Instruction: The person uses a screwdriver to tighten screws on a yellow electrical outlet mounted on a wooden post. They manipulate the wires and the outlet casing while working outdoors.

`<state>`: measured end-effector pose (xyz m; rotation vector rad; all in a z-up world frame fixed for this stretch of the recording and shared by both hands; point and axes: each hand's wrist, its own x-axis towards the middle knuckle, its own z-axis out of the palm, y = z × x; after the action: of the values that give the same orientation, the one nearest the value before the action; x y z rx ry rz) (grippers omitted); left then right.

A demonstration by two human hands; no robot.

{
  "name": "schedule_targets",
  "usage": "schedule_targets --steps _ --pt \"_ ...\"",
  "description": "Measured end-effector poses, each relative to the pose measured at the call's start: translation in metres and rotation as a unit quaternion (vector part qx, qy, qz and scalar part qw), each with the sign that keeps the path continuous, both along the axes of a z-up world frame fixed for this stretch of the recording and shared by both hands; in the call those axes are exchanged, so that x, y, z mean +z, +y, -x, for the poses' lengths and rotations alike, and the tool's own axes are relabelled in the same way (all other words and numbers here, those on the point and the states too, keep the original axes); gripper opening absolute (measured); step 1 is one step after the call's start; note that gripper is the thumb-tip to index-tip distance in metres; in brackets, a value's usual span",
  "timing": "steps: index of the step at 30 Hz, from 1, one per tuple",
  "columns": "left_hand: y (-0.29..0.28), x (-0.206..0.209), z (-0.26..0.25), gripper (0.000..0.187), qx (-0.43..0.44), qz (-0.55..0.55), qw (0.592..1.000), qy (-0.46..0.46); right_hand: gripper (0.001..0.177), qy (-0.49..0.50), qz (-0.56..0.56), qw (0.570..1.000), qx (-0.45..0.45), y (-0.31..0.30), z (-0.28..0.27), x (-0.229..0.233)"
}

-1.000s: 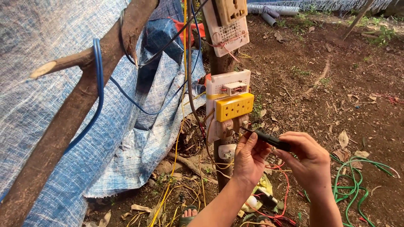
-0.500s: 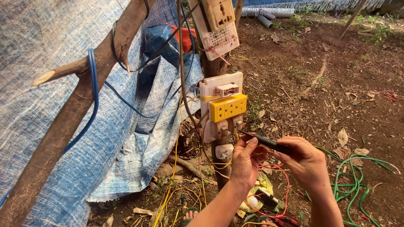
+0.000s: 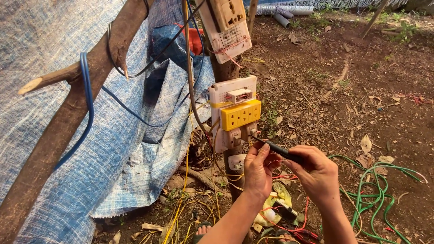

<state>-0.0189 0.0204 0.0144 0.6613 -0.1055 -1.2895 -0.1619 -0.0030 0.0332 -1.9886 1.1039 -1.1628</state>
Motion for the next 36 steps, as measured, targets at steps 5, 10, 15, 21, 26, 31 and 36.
schedule_targets --steps 5,10,15,21,26,31,36 --pt "-0.002 -0.006 0.001 0.015 0.012 0.008 1.000 -0.013 0.030 -0.009 -0.003 1.000 0.003 0.004 -0.004 0.005" --pt "-0.003 -0.009 -0.001 0.016 0.017 0.018 1.000 -0.012 0.031 -0.014 -0.002 1.000 0.009 0.006 -0.007 0.009" --pt "-0.002 -0.008 -0.001 0.020 0.022 0.004 1.000 -0.008 0.030 -0.014 0.006 1.000 0.013 0.007 -0.008 0.008" --pt "-0.003 -0.009 0.000 0.016 0.035 -0.003 0.999 0.005 0.036 -0.061 -0.026 0.998 0.005 0.012 -0.012 0.009" --pt "-0.005 -0.009 -0.002 0.017 0.036 0.004 0.999 0.024 0.030 -0.078 0.017 0.997 0.004 0.014 -0.014 0.002" --pt "-0.004 -0.009 -0.003 0.017 0.041 -0.002 0.999 0.034 0.023 -0.086 0.057 0.994 -0.043 0.017 -0.015 -0.011" --pt "-0.003 -0.012 0.000 0.039 0.029 -0.006 0.998 0.051 0.024 0.007 0.200 0.979 -0.038 0.022 -0.016 0.008"
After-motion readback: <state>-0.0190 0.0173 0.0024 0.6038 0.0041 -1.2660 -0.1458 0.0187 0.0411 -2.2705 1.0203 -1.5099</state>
